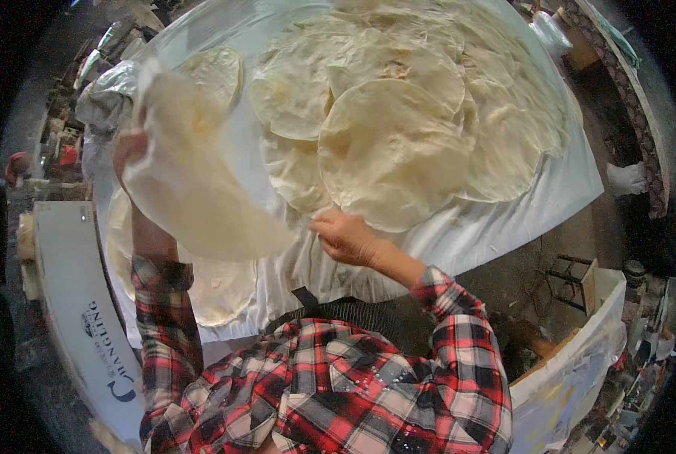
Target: The person repeatedly picks up thin, round dough sheets from a large pile on a table, unfolds them, and places them back down. The action is continuous and repetitive throughout the clip.
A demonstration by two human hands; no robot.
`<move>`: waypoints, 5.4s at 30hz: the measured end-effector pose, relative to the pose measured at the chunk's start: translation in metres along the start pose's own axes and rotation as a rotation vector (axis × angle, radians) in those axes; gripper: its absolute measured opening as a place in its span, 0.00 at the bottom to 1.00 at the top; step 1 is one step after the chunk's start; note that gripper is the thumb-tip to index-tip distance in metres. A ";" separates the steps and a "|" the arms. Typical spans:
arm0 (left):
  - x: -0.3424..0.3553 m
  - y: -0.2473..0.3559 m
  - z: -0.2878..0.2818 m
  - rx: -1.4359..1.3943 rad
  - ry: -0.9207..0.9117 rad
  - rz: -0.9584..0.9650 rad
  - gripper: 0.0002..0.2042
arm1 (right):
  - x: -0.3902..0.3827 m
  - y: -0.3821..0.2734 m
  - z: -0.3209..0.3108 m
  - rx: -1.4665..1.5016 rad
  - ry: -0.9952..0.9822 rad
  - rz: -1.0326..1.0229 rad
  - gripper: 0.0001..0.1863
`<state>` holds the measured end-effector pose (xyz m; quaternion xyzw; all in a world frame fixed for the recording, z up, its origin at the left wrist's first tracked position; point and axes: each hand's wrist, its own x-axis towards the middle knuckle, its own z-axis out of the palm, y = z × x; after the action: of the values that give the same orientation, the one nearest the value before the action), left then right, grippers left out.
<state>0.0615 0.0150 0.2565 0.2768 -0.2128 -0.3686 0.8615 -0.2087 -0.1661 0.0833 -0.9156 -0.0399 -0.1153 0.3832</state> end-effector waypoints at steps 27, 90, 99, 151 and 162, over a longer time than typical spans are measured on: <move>-0.338 -0.067 -0.231 1.664 1.412 0.250 0.23 | 0.028 -0.079 0.070 0.009 -0.412 -0.114 0.15; -0.334 -0.006 -0.185 0.257 0.802 -0.163 0.14 | 0.113 -0.184 0.226 0.082 -0.447 -0.067 0.24; -0.312 -0.008 -0.160 0.595 0.771 -0.107 0.15 | 0.165 -0.209 0.231 -0.010 -0.529 0.333 0.12; -0.351 0.018 -0.210 -0.207 0.949 0.279 0.26 | 0.188 -0.069 0.040 0.838 0.078 0.223 0.08; -0.446 0.041 -0.315 -0.010 1.093 0.126 0.25 | 0.237 -0.098 -0.148 0.506 0.022 0.282 0.15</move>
<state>-0.0224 0.4751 -0.0285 0.4106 0.2513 -0.1200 0.8683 -0.0214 -0.2054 0.3089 -0.7861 0.0643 -0.0575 0.6120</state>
